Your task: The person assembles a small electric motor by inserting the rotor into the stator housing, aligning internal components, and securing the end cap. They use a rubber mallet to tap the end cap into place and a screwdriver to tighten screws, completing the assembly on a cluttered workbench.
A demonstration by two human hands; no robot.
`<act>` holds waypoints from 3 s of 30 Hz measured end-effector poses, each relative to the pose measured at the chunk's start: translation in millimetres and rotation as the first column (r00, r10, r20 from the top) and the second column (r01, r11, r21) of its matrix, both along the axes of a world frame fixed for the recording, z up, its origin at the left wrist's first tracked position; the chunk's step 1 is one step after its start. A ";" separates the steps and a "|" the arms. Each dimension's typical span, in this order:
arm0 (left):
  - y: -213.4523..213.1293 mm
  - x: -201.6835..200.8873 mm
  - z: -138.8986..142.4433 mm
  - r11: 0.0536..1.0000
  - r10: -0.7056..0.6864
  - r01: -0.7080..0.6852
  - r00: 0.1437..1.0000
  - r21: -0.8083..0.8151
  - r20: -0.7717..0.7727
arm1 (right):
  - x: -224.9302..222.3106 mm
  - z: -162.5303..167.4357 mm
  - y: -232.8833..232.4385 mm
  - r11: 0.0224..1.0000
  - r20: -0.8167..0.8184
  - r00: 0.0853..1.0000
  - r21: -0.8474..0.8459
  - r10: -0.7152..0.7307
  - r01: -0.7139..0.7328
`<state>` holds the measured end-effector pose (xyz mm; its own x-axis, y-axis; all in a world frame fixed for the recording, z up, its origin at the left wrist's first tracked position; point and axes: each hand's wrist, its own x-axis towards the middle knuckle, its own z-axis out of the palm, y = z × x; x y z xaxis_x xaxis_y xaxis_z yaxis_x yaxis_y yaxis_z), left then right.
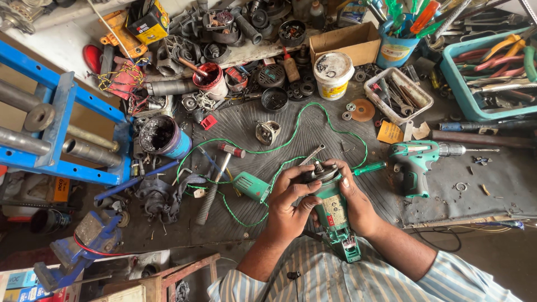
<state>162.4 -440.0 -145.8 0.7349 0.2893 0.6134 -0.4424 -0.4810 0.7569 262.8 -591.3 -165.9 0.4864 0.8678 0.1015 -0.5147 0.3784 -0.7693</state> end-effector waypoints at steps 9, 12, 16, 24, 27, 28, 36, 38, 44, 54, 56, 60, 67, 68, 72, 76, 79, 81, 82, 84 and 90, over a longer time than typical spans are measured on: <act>0.4 -3.8 1.8 0.994 -0.018 0.013 0.999 0.111 0.044 | -3.2 -7.1 -7.6 0.996 0.124 0.990 -0.054 -0.064 0.072; 4.2 -4.4 7.1 0.995 -0.041 0.035 0.997 0.090 0.063 | 0.0 1.0 -7.6 0.999 0.106 0.994 -0.035 -0.018 0.021; 13.3 -7.0 17.6 0.979 -0.163 0.164 0.986 -0.118 0.018 | 3.9 11.0 -7.1 0.997 0.171 0.984 -0.056 -0.050 0.060; 22.7 -9.5 34.2 0.952 -0.100 0.106 0.994 0.288 -0.036 | 6.9 1.7 -1.8 0.991 -0.073 0.994 -0.115 -0.081 0.072; 23.3 -8.2 33.3 0.952 -0.100 0.115 0.993 0.283 -0.067 | 7.9 -2.3 0.1 0.987 -0.074 0.991 -0.126 -0.110 0.100; 22.7 -8.0 31.9 0.956 -0.103 0.127 0.989 0.265 -0.103 | 7.6 -2.9 0.5 0.984 -0.068 0.990 -0.134 -0.126 0.117; 7.3 -4.0 19.2 0.982 -0.103 0.116 0.990 0.147 -0.098 | 9.0 -1.7 3.3 0.980 -0.122 0.983 -0.159 -0.140 0.119; 5.6 -3.5 18.0 0.984 -0.093 0.104 0.992 0.147 -0.082 | 9.4 -0.7 2.9 0.978 -0.085 0.987 -0.176 -0.133 0.117; 6.1 -2.8 13.5 0.988 -0.130 0.138 0.985 0.071 -0.111 | 9.9 1.3 8.4 0.965 -0.126 0.983 -0.243 -0.136 0.102; 6.0 0.9 12.4 0.991 -0.124 0.128 0.985 0.025 -0.120 | 11.6 2.3 13.0 0.970 -0.188 0.975 -0.234 -0.116 0.070; 9.4 2.6 14.2 0.993 -0.075 0.083 0.993 0.089 -0.097 | 13.1 3.2 16.8 0.969 -0.208 0.971 -0.240 -0.114 0.063; 15.3 7.3 12.9 0.993 -0.023 0.033 0.995 0.111 -0.096 | 16.8 2.2 24.6 0.959 -0.198 0.972 -0.276 -0.128 0.070; 22.9 13.5 4.2 0.992 -0.105 0.089 0.973 -0.086 -0.205 | 25.7 -7.7 39.2 0.941 -0.284 0.949 -0.338 -0.135 0.032; 24.6 14.9 3.9 0.989 -0.117 0.094 0.969 -0.111 -0.219 | 27.1 -8.5 40.7 0.943 -0.286 0.949 -0.331 -0.134 0.034; 30.2 19.1 3.2 0.986 -0.126 0.093 0.962 -0.140 -0.244 | 28.1 -10.8 45.5 0.951 -0.298 0.946 -0.308 -0.126 0.029; 39.6 19.8 0.5 0.997 -0.026 0.036 0.990 0.065 -0.140 | 27.6 -11.9 51.8 0.943 -0.313 0.938 -0.332 -0.147 0.037; 74.3 13.0 0.5 0.995 -0.071 0.054 0.973 -0.083 -0.220 | 31.2 -10.3 55.2 0.948 -0.243 0.968 -0.319 -0.070 -0.012; 111.9 6.3 1.7 0.919 0.232 -0.331 0.894 -0.215 -0.384 | 38.2 -8.1 55.8 0.959 -0.225 0.970 -0.282 -0.095 0.029; 134.5 -2.2 3.6 0.870 0.461 -0.488 0.757 0.068 -0.463 | 41.2 -7.1 54.9 0.963 -0.219 0.970 -0.264 -0.107 0.046; 169.4 -23.4 7.1 0.648 0.762 -0.515 0.450 0.562 -0.465 | 47.2 -6.1 52.2 0.969 -0.202 0.971 -0.231 -0.131 0.083; 172.7 -42.6 11.5 0.587 0.799 -0.231 0.322 0.776 -0.508 | 51.9 -8.0 42.2 0.976 -0.088 0.983 -0.158 -0.162 0.147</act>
